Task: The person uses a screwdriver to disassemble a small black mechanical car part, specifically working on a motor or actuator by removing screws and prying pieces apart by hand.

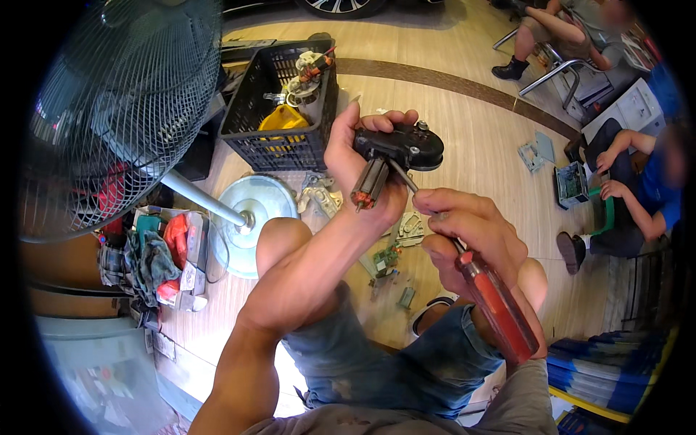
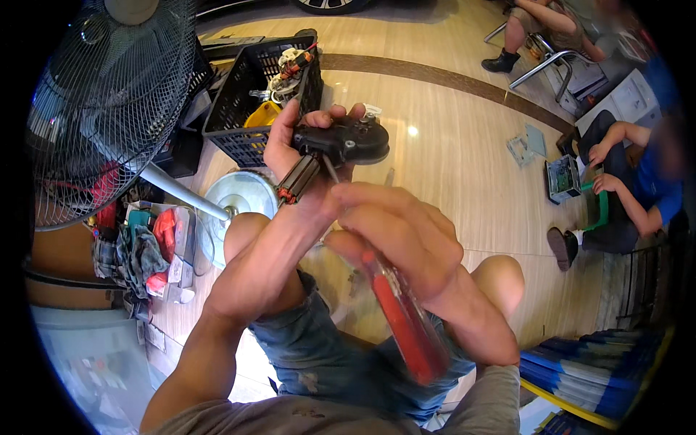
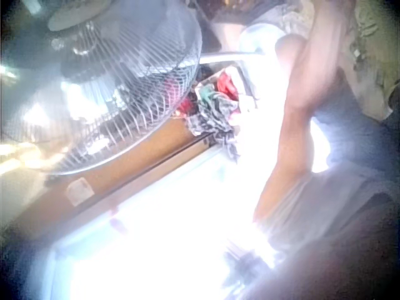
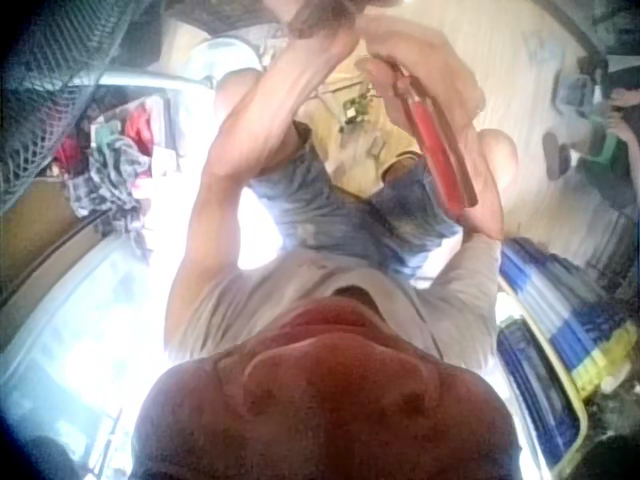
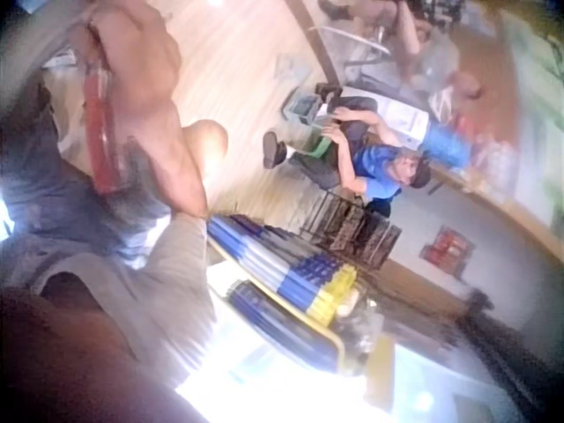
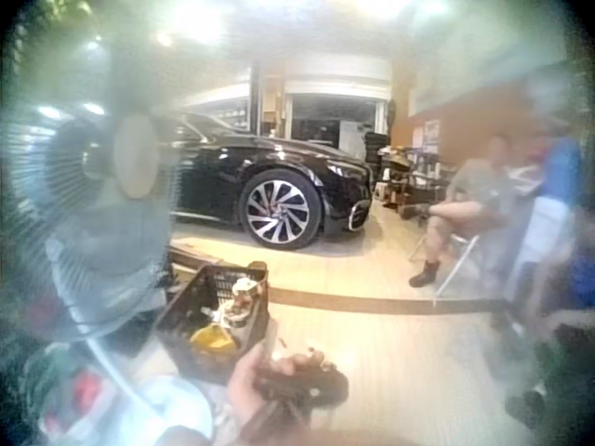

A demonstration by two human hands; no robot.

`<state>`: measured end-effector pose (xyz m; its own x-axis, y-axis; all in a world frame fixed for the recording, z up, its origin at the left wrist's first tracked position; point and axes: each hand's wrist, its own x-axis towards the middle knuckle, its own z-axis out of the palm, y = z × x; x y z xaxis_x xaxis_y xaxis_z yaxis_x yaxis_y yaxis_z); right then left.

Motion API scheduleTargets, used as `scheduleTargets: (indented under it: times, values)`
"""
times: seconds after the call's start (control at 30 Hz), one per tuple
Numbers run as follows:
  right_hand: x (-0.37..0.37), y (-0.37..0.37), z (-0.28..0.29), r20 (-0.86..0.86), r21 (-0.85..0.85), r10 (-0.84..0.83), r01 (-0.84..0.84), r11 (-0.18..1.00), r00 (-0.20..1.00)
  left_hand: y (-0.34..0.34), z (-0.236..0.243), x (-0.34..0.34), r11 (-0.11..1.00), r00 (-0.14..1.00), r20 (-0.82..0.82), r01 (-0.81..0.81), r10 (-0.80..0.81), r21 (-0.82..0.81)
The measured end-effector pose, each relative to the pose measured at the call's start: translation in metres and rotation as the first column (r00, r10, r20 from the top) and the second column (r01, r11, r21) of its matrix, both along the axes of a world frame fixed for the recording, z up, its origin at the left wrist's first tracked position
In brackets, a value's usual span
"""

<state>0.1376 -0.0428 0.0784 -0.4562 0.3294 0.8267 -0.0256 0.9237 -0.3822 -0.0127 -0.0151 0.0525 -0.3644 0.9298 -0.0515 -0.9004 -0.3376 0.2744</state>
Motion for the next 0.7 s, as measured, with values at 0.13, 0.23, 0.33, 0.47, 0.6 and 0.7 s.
scheduleTargets:
  times: [0.13,0.23,0.33,0.47,0.6,0.7]
  values:
    - [0.001,-0.006,0.001,0.045,0.036,-0.017,0.015,0.999,0.999,0.000,-0.001,0.002,0.999,0.999,-0.027,-0.016,0.017,0.036]
    - [-0.005,-0.008,0.004,0.062,0.166,-0.069,0.058,0.984,0.996,0.001,-0.005,0.002,0.999,1.000,-0.028,-0.011,0.012,0.049]
    - [-0.007,-0.011,0.006,0.076,0.194,-0.083,0.067,0.979,0.994,0.000,-0.004,0.000,1.000,1.000,0.003,-0.007,0.007,-0.026]
    - [-0.006,-0.013,0.012,0.065,0.167,-0.075,0.063,0.984,0.995,-0.001,-0.003,0.006,0.999,0.999,0.034,0.035,-0.036,0.026]
    - [-0.013,-0.013,0.012,0.032,0.261,-0.120,0.108,0.959,0.992,-0.004,-0.006,0.004,0.997,0.996,0.042,0.075,-0.077,0.032]
    - [-0.014,-0.008,0.009,0.032,0.274,-0.127,0.113,0.955,0.991,0.001,-0.015,-0.001,0.998,0.998,0.000,0.058,-0.058,0.024]
